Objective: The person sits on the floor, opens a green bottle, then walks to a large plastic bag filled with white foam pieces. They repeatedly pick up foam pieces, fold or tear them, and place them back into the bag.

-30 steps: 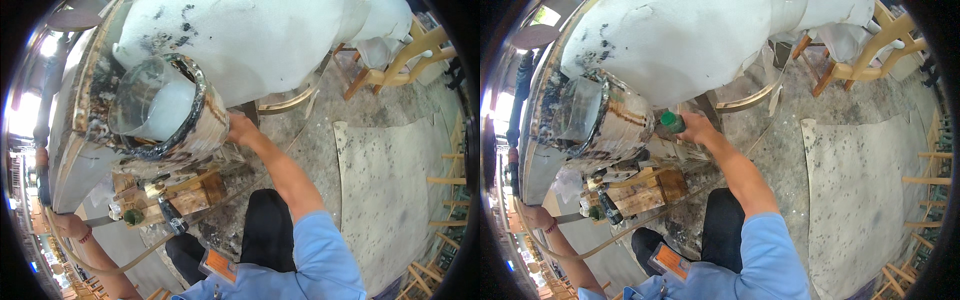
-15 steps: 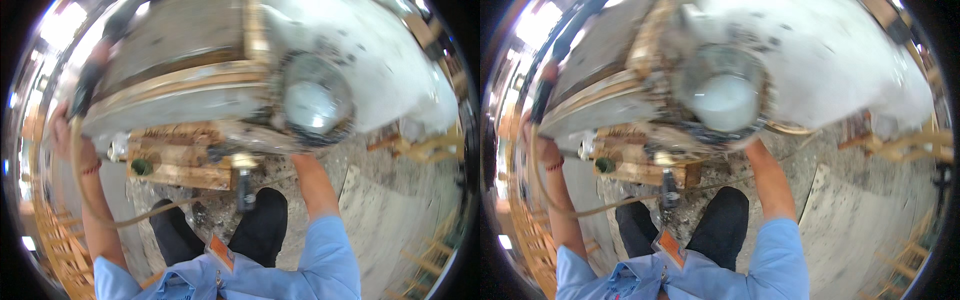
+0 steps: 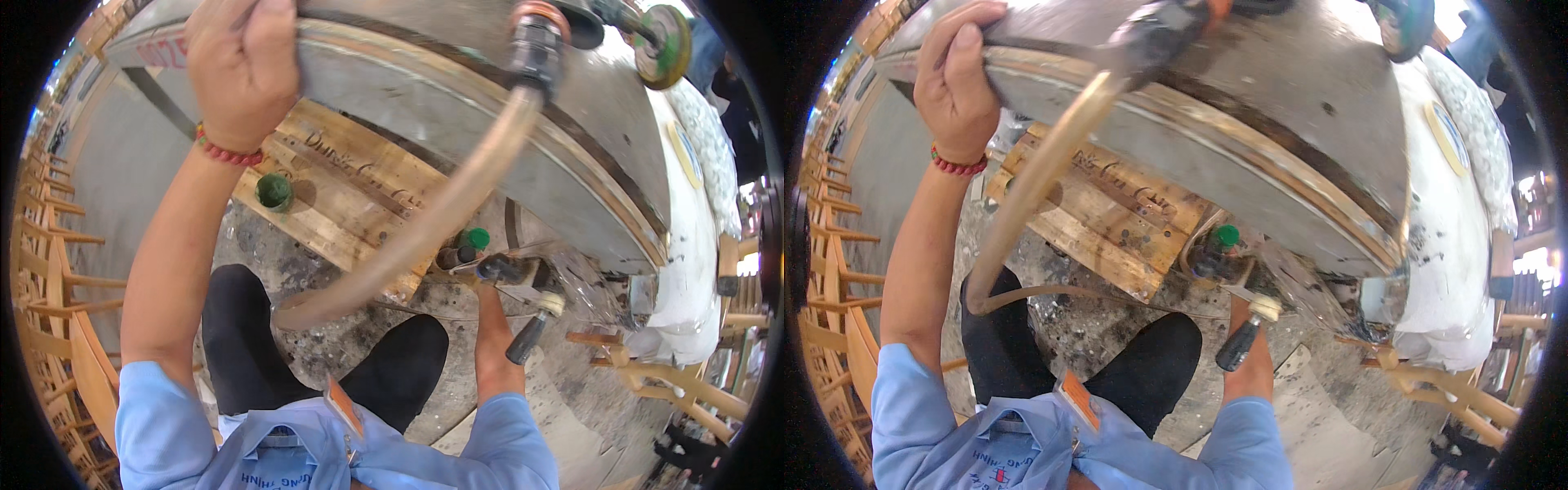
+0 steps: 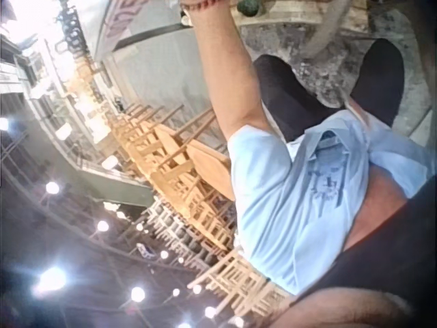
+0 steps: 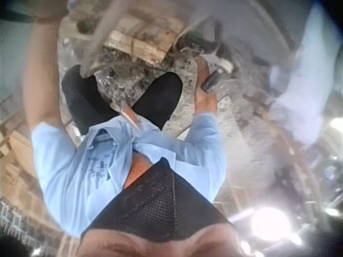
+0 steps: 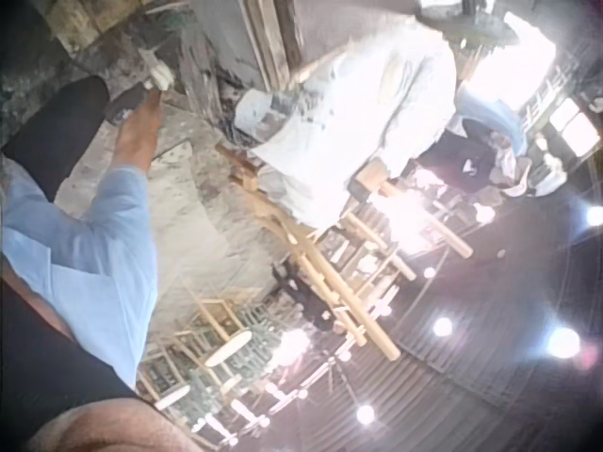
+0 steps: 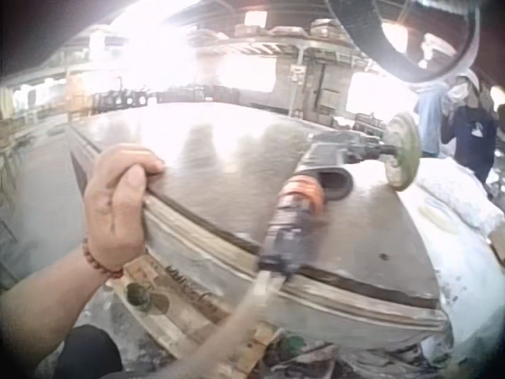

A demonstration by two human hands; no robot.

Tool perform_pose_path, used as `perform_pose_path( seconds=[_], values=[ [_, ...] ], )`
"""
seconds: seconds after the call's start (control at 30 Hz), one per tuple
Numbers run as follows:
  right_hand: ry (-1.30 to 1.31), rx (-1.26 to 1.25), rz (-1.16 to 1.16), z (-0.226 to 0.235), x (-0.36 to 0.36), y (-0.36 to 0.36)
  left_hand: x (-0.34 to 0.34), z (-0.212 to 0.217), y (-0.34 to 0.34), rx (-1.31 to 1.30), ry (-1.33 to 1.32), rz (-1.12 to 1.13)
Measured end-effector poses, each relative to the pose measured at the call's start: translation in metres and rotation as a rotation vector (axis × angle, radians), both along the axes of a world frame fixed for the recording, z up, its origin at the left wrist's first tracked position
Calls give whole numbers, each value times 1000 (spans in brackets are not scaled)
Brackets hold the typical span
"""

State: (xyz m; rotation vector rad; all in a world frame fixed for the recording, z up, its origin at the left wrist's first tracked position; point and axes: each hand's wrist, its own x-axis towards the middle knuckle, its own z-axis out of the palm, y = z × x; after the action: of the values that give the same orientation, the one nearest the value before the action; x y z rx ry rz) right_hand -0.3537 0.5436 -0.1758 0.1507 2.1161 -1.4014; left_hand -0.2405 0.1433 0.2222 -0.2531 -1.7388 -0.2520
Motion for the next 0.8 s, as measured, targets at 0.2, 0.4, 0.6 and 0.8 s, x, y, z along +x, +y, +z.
perform_pose_path(
  seconds=[0.2, 0.4, 0.6, 0.8],
  values=[
    [-103, -137, -118, 6, -7, -21, 9, 4, 11, -39, 67, 22],
    [-135, -259, -234, 1, -2, -27, 8, 0, -5, -61, 10, -12],
    [-155, -363, -341, -28, 35, -14, 11, 11, 3, -38, 24, -16],
    [-177, -469, -447, -26, 70, 3, 16, 19, 12, 9, -33, -47]
  ],
)
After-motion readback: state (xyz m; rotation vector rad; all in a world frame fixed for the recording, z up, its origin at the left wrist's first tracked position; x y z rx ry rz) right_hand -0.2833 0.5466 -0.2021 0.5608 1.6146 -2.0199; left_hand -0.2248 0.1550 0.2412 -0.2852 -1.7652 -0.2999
